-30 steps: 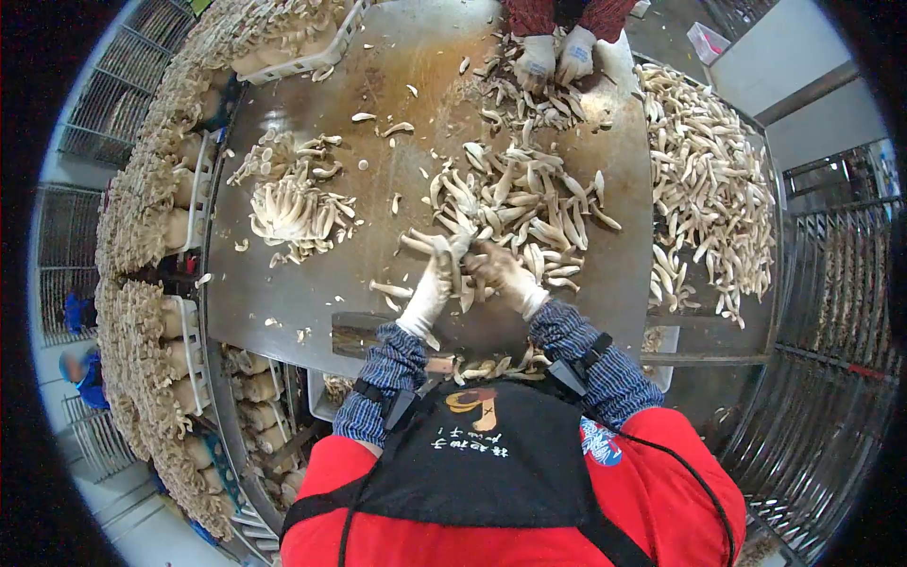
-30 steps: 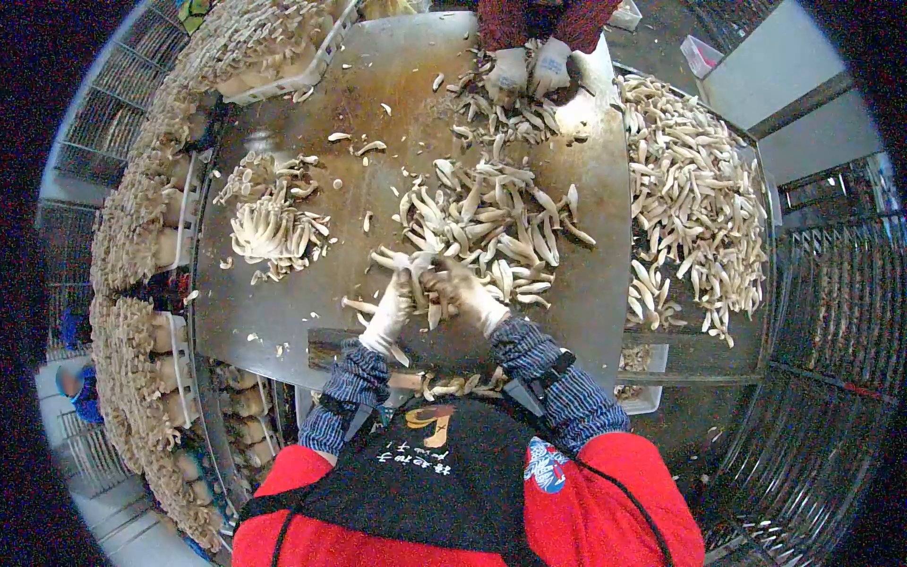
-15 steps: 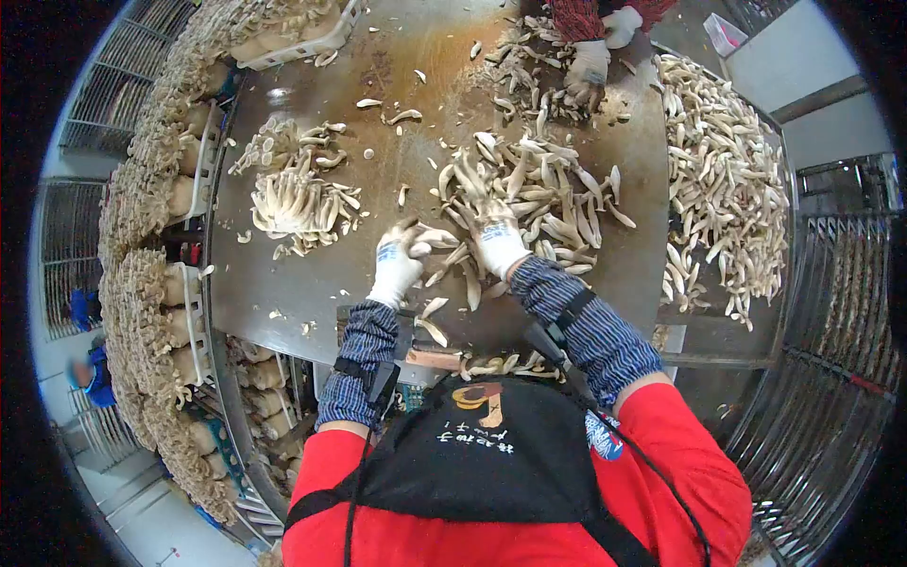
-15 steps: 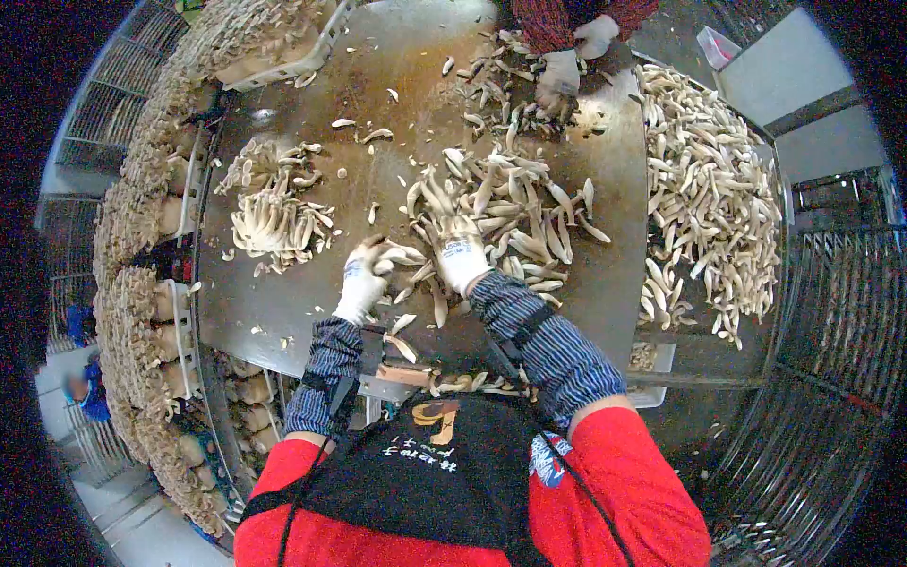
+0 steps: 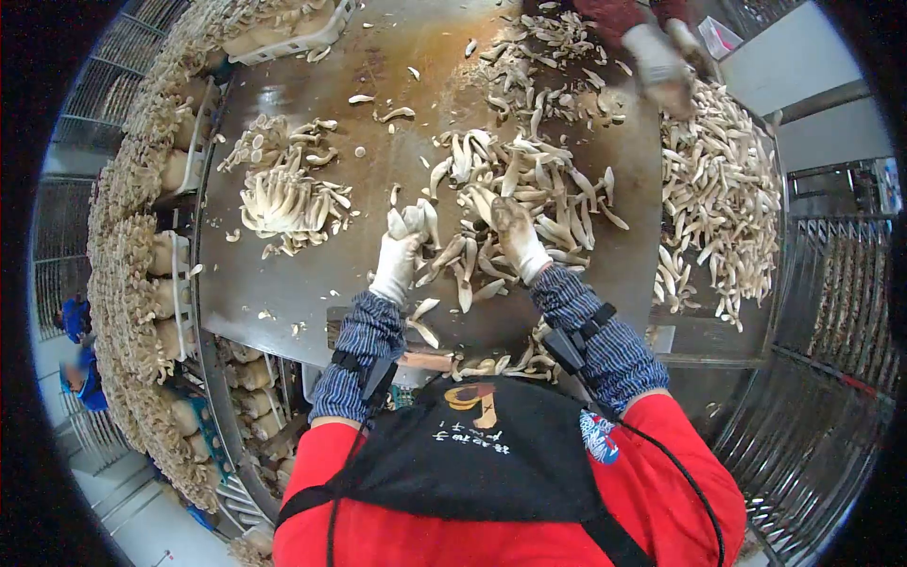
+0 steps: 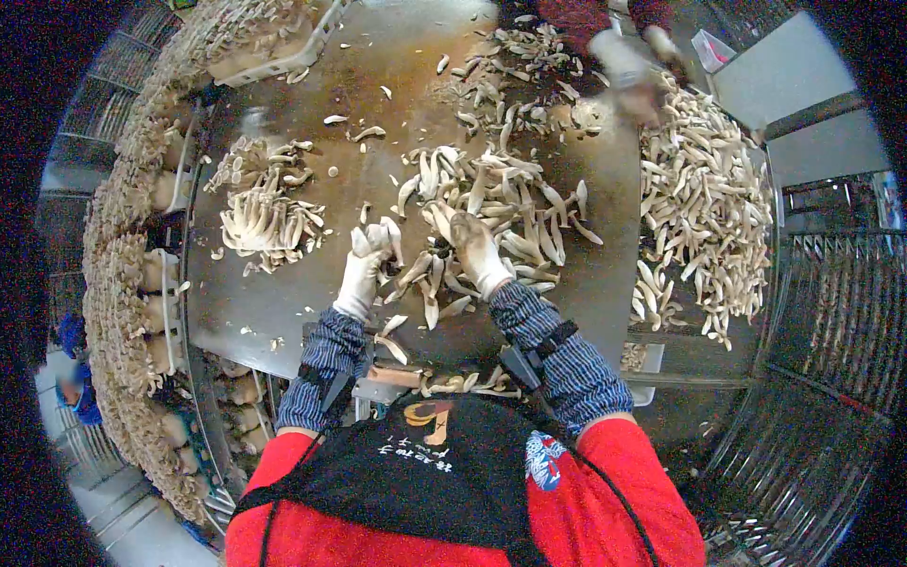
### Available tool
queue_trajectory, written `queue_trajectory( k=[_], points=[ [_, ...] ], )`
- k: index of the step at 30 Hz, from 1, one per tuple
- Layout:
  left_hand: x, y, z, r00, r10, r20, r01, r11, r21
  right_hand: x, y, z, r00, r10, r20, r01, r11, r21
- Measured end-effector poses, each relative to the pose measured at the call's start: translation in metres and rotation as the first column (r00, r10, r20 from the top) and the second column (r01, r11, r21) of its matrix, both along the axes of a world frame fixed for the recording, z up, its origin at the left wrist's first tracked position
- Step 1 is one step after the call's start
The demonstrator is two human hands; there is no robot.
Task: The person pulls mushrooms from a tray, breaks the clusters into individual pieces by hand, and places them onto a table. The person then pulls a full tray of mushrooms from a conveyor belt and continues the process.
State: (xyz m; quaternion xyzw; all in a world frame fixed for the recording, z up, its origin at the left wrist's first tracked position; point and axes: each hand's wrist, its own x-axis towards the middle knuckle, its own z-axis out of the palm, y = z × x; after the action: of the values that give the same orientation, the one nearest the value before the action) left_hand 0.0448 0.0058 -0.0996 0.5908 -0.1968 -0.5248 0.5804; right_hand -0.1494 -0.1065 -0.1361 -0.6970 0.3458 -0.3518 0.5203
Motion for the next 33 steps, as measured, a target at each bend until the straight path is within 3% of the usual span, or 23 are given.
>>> queue_trajectory(
  k=[1, 2, 3, 5, 6, 7, 8, 9, 10, 12, 14, 16, 18, 20, 22, 23, 26, 27, 28, 30, 31, 32, 33],
  points=[
    [-0.016, 0.021, -0.009, 1.000, 0.012, 0.014, -0.011, 0.998, -0.056, -0.007, 0.022, 0.016, 0.994, -0.021, 0.111, 0.019, 1.000, 0.019],
    [-0.020, 0.024, -0.011, 0.991, 0.014, -0.136, -0.023, 0.998, -0.065, -0.006, 0.033, 0.037, 0.977, -0.059, 0.206, 0.041, 0.995, 0.088],
    [-0.025, 0.029, -0.011, 0.960, 0.013, -0.280, -0.035, 0.997, -0.074, -0.002, 0.035, -0.002, 0.988, -0.108, 0.110, 0.102, 0.993, 0.053],
    [-0.039, 0.030, -0.009, 0.964, 0.015, -0.265, -0.037, 0.996, -0.080, -0.003, 0.042, -0.040, 0.996, -0.083, -0.026, 0.080, 0.993, -0.089],
    [-0.044, 0.029, -0.013, 0.957, 0.047, -0.287, -0.082, 0.990, -0.112, -0.001, 0.053, -0.004, 0.987, -0.096, 0.132, 0.024, 0.885, 0.466],
    [-0.045, 0.031, -0.005, 0.903, 0.057, -0.427, -0.062, 0.998, 0.003, -0.002, 0.059, 0.008, 0.997, -0.064, 0.049, 0.036, 0.897, 0.441],
    [-0.047, 0.028, -0.026, 0.894, 0.100, -0.437, -0.183, 0.971, -0.153, -0.002, 0.062, 0.016, 0.999, -0.035, -0.037, 0.047, 0.905, 0.423],
    [-0.052, 0.027, -0.023, 0.874, 0.227, -0.429, -0.290, 0.953, -0.086, 0.007, 0.071, 0.019, 0.951, -0.114, 0.287, -0.032, 0.888, 0.460],
    [-0.055, 0.028, -0.020, 0.841, 0.350, -0.413, -0.393, 0.919, -0.020, 0.003, 0.073, 0.024, 0.978, 0.006, 0.206, -0.080, 0.932, 0.353],
    [-0.048, 0.031, -0.011, 0.866, 0.351, -0.357, -0.421, 0.896, -0.142, -0.001, 0.077, 0.035, 0.977, 0.039, 0.208, -0.140, 0.857, 0.497],
    [-0.038, 0.035, 0.000, 0.901, 0.285, -0.328, -0.333, 0.938, -0.100, -0.003, 0.075, 0.032, 0.989, 0.029, 0.142, -0.092, 0.882, 0.461],
    [-0.029, 0.034, -0.010, 0.986, 0.068, -0.149, -0.091, 0.983, -0.157, -0.001, 0.076, 0.032, 0.997, 0.014, 0.076, -0.045, 0.903, 0.427],
    [-0.039, 0.036, -0.011, 0.991, -0.005, 0.130, 0.025, 0.988, -0.150, 0.008, 0.082, 0.031, 0.985, 0.145, -0.094, -0.133, 0.983, 0.124],
    [-0.042, 0.040, 0.013, 0.996, 0.050, 0.080, -0.043, 0.995, -0.092, 0.011, 0.084, 0.032, 0.995, 0.090, -0.047, -0.080, 0.978, 0.192],
    [-0.032, 0.043, 0.017, 0.994, 0.067, -0.089, -0.070, 0.997, -0.023, 0.008, 0.075, 0.031, 0.936, 0.060, 0.348, -0.257, 0.790, 0.556],
    [-0.027, 0.048, 0.011, 0.996, 0.041, -0.074, -0.045, 0.998, -0.045, 0.005, 0.071, 0.030, 0.970, 0.040, 0.240, -0.200, 0.691, 0.695],
    [-0.024, 0.045, 0.003, 0.994, -0.114, -0.003, 0.113, 0.993, -0.031, 0.019, 0.081, 0.047, 0.933, 0.114, 0.342, -0.308, 0.746, 0.590],
    [-0.028, 0.043, 0.000, 0.999, -0.001, -0.044, 0.000, 1.000, -0.026, 0.017, 0.081, 0.069, 0.980, 0.162, 0.119, -0.201, 0.833, 0.516],
    [-0.023, 0.046, 0.003, 0.991, -0.093, -0.093, 0.086, 0.993, -0.081, 0.026, 0.072, 0.047, 0.971, 0.171, 0.169, -0.238, 0.786, 0.571],
    [-0.009, 0.048, -0.002, 0.951, -0.031, -0.306, -0.010, 0.992, -0.128, 0.035, 0.057, 0.031, 0.863, -0.161, 0.479, -0.275, 0.646, 0.712],
    [-0.012, 0.050, 0.016, 0.960, 0.051, -0.276, -0.077, 0.994, -0.082, 0.028, 0.049, 0.038, 0.794, -0.127, 0.595, -0.437, 0.562, 0.703],
    [0.014, 0.054, -0.008, 0.992, -0.045, -0.119, 0.038, 0.998, -0.059, 0.028, 0.048, 0.043, 0.798, -0.143, 0.586, -0.424, 0.558, 0.713],
    [0.015, 0.053, -0.003, 0.995, 0.044, -0.087, -0.052, 0.994, -0.094, 0.033, 0.046, 0.042, 0.916, 0.039, 0.399, -0.289, 0.752, 0.592]
  ],
)
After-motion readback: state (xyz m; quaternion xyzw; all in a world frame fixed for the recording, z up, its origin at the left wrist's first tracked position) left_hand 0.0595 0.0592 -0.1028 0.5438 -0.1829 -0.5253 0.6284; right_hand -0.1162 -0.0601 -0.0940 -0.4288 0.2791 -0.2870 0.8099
